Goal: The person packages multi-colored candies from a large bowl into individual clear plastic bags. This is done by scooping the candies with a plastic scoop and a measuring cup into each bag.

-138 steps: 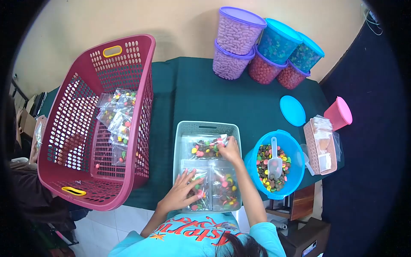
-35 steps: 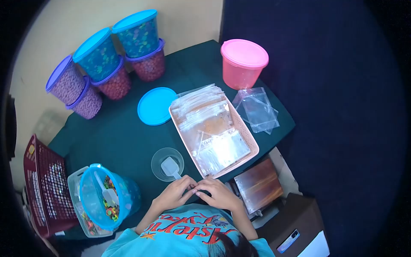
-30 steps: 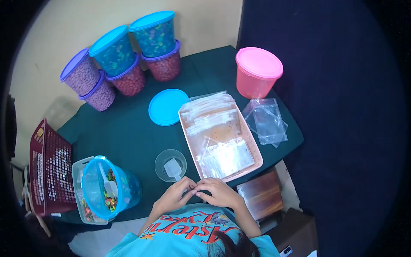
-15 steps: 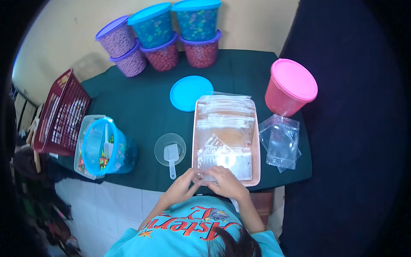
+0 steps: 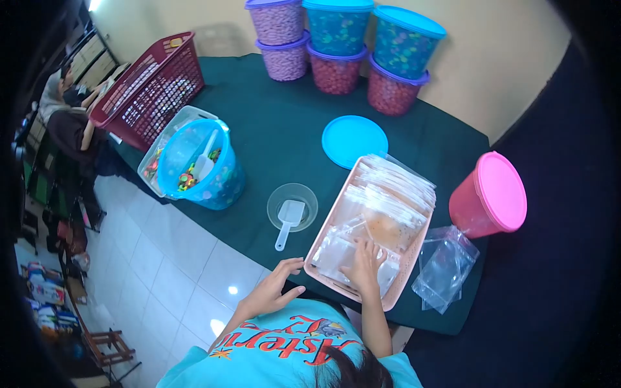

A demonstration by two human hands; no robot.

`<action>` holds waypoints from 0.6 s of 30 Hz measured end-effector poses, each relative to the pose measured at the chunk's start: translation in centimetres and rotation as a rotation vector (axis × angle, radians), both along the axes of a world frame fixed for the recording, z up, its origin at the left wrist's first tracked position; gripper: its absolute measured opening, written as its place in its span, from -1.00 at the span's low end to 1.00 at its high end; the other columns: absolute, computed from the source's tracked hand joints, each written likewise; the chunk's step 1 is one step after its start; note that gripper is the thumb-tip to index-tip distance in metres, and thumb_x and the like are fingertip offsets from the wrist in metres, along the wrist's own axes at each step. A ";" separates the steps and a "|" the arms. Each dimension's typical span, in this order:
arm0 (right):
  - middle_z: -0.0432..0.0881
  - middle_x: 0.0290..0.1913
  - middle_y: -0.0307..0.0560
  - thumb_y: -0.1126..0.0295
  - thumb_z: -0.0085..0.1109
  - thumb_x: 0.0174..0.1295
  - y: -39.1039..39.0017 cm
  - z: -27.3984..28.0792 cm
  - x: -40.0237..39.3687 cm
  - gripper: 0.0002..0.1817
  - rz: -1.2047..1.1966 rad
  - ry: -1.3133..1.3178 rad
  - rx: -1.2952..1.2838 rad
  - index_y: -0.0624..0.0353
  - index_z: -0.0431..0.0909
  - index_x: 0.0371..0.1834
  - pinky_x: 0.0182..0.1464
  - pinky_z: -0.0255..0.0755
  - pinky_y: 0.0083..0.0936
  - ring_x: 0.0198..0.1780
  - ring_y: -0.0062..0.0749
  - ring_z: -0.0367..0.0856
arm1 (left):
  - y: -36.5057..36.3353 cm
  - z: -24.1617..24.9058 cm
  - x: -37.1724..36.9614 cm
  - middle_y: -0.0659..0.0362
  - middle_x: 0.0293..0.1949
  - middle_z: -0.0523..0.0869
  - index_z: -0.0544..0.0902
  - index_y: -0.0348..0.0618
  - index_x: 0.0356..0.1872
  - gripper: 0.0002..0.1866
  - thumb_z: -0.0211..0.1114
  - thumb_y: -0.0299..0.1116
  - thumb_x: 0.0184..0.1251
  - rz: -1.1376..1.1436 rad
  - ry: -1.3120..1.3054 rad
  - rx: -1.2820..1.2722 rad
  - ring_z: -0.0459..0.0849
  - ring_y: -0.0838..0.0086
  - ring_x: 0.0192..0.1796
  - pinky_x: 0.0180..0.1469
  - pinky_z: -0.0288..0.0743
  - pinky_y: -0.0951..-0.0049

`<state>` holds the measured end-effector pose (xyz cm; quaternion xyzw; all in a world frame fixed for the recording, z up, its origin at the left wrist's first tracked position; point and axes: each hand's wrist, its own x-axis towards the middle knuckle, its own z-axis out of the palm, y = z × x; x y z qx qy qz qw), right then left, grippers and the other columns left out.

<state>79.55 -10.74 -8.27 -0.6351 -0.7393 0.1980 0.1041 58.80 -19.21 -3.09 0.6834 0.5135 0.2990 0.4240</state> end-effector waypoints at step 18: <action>0.42 -0.34 -0.02 0.50 -0.05 0.16 1.7 6.6 1.8 -0.87 0.064 0.675 0.098 0.29 0.34 -0.25 -0.12 0.26 -0.49 -0.25 -0.32 0.41 | -0.6 1.3 -1.2 -0.08 0.22 0.09 0.20 -0.23 0.17 -0.45 0.17 -0.31 0.19 0.259 -0.108 0.206 0.46 0.24 0.05 -0.02 0.40 0.30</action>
